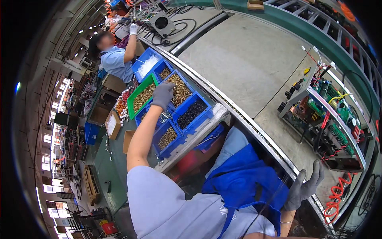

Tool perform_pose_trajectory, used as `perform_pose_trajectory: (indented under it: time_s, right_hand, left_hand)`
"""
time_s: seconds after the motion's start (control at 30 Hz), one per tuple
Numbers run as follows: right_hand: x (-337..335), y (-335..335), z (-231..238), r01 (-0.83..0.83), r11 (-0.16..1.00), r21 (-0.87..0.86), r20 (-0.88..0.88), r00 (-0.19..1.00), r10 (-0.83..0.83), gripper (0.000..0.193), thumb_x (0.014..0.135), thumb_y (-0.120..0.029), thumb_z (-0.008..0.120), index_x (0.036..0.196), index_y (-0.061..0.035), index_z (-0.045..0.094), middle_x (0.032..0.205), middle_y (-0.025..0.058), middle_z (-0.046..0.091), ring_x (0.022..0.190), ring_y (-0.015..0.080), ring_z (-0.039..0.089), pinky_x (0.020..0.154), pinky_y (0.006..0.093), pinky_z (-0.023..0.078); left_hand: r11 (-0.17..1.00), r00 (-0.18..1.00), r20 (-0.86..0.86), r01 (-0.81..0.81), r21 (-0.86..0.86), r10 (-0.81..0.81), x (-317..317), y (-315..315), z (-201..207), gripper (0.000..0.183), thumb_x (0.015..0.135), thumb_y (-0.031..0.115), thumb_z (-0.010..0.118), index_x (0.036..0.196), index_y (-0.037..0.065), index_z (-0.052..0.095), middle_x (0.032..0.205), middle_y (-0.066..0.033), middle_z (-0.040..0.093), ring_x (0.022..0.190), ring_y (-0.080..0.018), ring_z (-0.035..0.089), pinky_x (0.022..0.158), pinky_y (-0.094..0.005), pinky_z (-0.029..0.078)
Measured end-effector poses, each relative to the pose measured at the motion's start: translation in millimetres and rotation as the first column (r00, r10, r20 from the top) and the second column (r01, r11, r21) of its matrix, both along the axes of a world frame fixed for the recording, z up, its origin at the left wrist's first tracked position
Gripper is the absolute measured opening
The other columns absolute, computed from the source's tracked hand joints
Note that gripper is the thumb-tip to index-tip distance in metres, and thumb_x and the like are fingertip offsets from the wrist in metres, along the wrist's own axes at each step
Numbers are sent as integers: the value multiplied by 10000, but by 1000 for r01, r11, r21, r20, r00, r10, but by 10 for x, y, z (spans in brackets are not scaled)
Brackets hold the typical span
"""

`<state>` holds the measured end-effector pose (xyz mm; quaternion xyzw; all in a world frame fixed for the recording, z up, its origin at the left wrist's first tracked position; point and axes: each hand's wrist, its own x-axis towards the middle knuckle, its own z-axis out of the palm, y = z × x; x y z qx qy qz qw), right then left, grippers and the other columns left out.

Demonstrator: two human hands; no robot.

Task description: The person assembles an electronic device on a workbench, using a pneumatic screwdriver to fasten screws and connecting various wires to a circuit board. They handle the device casing, circuit board, and multiple wire connectors, securing components and organizing the internal wiring.

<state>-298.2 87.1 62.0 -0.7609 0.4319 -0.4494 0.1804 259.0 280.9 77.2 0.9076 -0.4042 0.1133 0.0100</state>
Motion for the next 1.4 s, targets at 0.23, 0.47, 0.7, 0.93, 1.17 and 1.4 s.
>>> perform_pose_trajectory:
  time_s: [0.23,0.47,0.7,0.93,1.17,1.4]
  right_hand:
    - [-106,-40,-9,6,999,-34,-34,999,-7,469,817,20,544,1285,28,562,1263,202,539,1186,340,537,1023,421,415]
    - [-88,-20,-8,-33,999,-26,-29,999,32,450,826,1,569,1276,17,575,1242,199,547,1164,333,548,1003,416,422]
    - [-82,-8,20,-38,999,3,-13,999,38,445,827,-7,588,1272,-6,586,1229,191,547,1146,325,547,985,402,428]
    - [-70,13,55,-61,998,19,-50,997,62,424,819,-5,593,1242,-7,597,1198,189,571,1101,331,566,953,404,449]
    - [180,-126,192,-299,954,-3,58,952,299,243,833,-99,648,1059,-11,637,1015,178,627,913,344,602,817,414,472]
    - [421,-251,330,-470,877,98,-189,857,480,268,858,-275,649,1049,-87,635,931,120,647,870,324,631,740,434,493]
  left_hand:
    - [795,808,-588,-338,-504,-28,120,48,143,194,882,72,667,1059,7,711,902,-87,718,721,-164,690,618,-277,551]
    - [648,659,-743,-519,-558,-112,199,119,195,229,884,64,682,1093,-30,687,903,-115,716,683,-180,698,605,-264,584]
    - [609,617,-762,-533,-588,-197,309,135,101,225,894,68,680,1095,-32,678,924,-122,708,708,-185,696,618,-270,589]
    - [615,624,-763,-538,-576,-168,259,168,178,240,909,71,665,1114,-52,649,943,-134,701,719,-179,692,609,-252,576]
    - [582,-6,-704,-567,-583,-710,-937,-505,588,239,942,174,660,1100,-1,624,894,-58,654,766,-120,631,589,-206,520]
    - [975,-522,-824,-103,-199,-223,-3151,-1531,99,429,954,477,591,1022,54,572,714,-30,574,498,-56,451,393,-178,268]
